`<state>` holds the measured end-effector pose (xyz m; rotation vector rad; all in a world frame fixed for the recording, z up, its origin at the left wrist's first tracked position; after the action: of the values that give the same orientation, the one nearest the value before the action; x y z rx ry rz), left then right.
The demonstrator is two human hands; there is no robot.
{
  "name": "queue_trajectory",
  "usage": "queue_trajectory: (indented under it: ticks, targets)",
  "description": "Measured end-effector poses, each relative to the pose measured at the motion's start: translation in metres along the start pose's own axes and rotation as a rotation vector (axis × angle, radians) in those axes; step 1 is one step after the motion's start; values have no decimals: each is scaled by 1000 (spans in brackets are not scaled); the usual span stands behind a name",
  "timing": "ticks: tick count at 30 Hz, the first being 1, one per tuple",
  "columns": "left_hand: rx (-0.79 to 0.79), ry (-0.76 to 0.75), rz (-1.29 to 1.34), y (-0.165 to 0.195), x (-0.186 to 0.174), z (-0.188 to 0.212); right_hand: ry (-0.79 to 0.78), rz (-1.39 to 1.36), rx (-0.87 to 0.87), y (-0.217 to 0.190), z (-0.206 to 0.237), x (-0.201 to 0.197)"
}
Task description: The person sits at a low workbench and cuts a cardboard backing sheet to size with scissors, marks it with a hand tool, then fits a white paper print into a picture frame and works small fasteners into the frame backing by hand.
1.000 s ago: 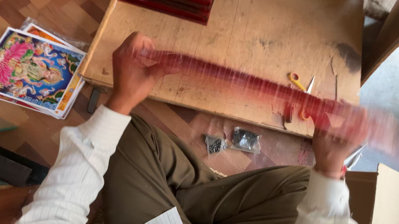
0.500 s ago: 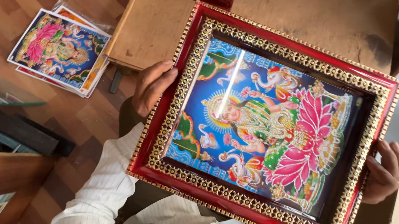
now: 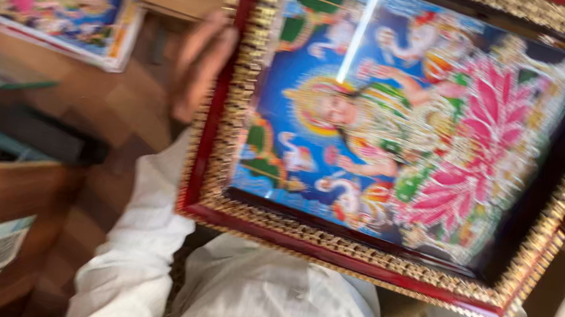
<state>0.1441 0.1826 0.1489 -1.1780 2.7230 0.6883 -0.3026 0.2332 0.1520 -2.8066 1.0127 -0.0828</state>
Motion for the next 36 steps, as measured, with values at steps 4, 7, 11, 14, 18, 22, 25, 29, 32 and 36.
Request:
queue_trajectory:
  ticks: [4, 7, 11, 14, 18, 22, 25, 29, 32, 36]
  targets:
    - [176, -101, -85, 21, 3, -15, 47, -34, 15, -6, -1, -3]
    - [491, 295, -257, 30, 4, -15, 87, -57, 8, -7, 4, -2]
    - [297, 188, -198, -2, 12, -3, 145, -118, 35, -6, 18, 7]
    - [271, 212, -253, -8, 16, 19, 143, -133, 72, -5, 20, 16]
    - [313, 231, -183, 2, 14, -9, 115, -71, 151, -8, 6, 12]
    - [293, -511, 2, -9, 41, -72, -299, -235, 518, 22, 4, 29]
    - [-342, -116, 236, -27, 43, -60, -213, -246, 818, 63, 31, 47]
    - [-653, -303, 300, -105, 119, -3, -221, -220, 1262, 127, 76, 88]
    - [-777, -383, 252, -165, 168, 45, -326, -256, 1421, 162, 103, 123]
    - [-831, -494, -21, -200, 199, 56, -412, -76, 1487, 209, 125, 148]
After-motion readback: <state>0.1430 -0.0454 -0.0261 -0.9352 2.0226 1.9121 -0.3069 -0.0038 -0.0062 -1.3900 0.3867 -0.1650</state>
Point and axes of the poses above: each hand's wrist, its own z-axis away from the middle knuckle, its own x-axis out of the palm, y = z × x, the point moved 7 cm from there along -z, towards the middle knuckle, and after that the axes turned 13 degrees about -z, right-handed, at the moved point
